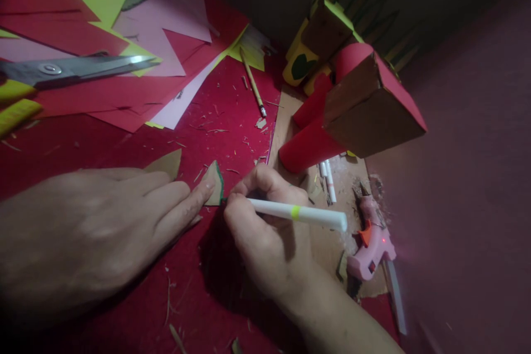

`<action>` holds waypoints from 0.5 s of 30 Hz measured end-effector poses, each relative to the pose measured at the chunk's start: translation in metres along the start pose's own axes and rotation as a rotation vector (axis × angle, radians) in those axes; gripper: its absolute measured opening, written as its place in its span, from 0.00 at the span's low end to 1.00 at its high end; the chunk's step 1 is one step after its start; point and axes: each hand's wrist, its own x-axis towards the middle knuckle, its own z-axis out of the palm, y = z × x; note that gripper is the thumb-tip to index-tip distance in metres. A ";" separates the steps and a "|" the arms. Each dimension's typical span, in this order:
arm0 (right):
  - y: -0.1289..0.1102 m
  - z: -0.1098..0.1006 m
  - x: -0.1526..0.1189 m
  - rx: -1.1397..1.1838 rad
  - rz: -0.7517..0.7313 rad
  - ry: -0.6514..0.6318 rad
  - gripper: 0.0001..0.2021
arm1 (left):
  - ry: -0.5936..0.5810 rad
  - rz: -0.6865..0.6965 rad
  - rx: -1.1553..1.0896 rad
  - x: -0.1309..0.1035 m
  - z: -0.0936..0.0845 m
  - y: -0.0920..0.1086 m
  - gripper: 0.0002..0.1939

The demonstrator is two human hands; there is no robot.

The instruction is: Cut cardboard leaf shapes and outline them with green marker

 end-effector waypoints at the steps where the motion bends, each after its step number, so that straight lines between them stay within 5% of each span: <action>1: 0.000 -0.001 0.000 -0.015 0.004 -0.009 0.07 | -0.004 0.004 0.001 0.000 0.000 0.000 0.26; 15: 0.004 -0.002 -0.001 -0.014 0.001 -0.017 0.07 | 0.005 0.010 -0.025 0.004 -0.003 -0.004 0.20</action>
